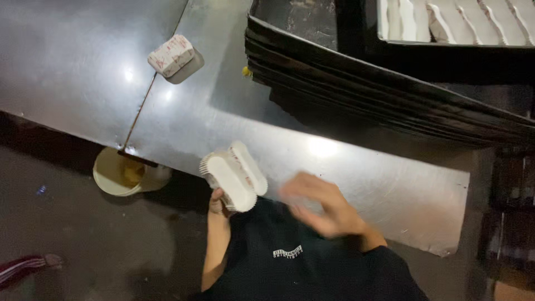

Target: The person unbundles stacks of white paper baking containers and arranges them in rows on a metal table and inside large dark baking trays.

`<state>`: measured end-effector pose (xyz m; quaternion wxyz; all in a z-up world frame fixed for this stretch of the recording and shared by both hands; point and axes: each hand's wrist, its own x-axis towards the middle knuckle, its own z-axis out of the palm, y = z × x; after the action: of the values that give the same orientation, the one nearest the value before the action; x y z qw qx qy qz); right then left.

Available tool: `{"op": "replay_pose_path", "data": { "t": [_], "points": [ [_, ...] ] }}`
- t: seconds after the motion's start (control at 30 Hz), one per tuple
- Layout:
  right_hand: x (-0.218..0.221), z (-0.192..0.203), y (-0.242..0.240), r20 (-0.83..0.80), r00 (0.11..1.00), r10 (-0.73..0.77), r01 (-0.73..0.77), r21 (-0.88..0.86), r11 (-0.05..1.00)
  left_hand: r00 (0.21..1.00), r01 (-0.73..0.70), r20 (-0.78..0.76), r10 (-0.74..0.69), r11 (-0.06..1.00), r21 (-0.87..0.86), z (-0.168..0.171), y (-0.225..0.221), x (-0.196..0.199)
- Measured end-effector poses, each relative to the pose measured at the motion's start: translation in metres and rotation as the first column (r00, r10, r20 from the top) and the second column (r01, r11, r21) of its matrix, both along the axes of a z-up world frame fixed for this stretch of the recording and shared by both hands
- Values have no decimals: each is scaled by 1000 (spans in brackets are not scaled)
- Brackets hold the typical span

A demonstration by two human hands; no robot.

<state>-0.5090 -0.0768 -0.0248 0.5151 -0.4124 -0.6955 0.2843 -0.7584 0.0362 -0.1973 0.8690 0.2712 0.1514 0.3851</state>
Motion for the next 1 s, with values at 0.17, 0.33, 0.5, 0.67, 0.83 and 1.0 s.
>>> {"op": "replay_pose_path", "data": {
  "t": [0.17,0.33,0.5,0.67,0.83,1.0],
  "points": [
    [-24,44,-20,-273,681,679,-487,523,699,997,-69,-17,69,997,-23,7,-44,-9],
    [-33,43,-31,-358,619,699,-475,538,696,995,-94,-36,93,995,-16,12,-58,-14],
    [-27,37,-46,-394,703,593,-328,560,761,998,-24,-56,24,1000,12,11,-42,10],
    [-26,35,-61,-508,697,506,-178,561,808,997,77,-29,-75,995,68,27,-12,51],
    [-16,35,-56,-438,742,508,-174,606,776,990,130,34,-136,983,130,35,17,90],
    [2,27,-24,-202,979,25,72,460,885,975,195,73,-210,965,178,47,51,112]
  ]
}}
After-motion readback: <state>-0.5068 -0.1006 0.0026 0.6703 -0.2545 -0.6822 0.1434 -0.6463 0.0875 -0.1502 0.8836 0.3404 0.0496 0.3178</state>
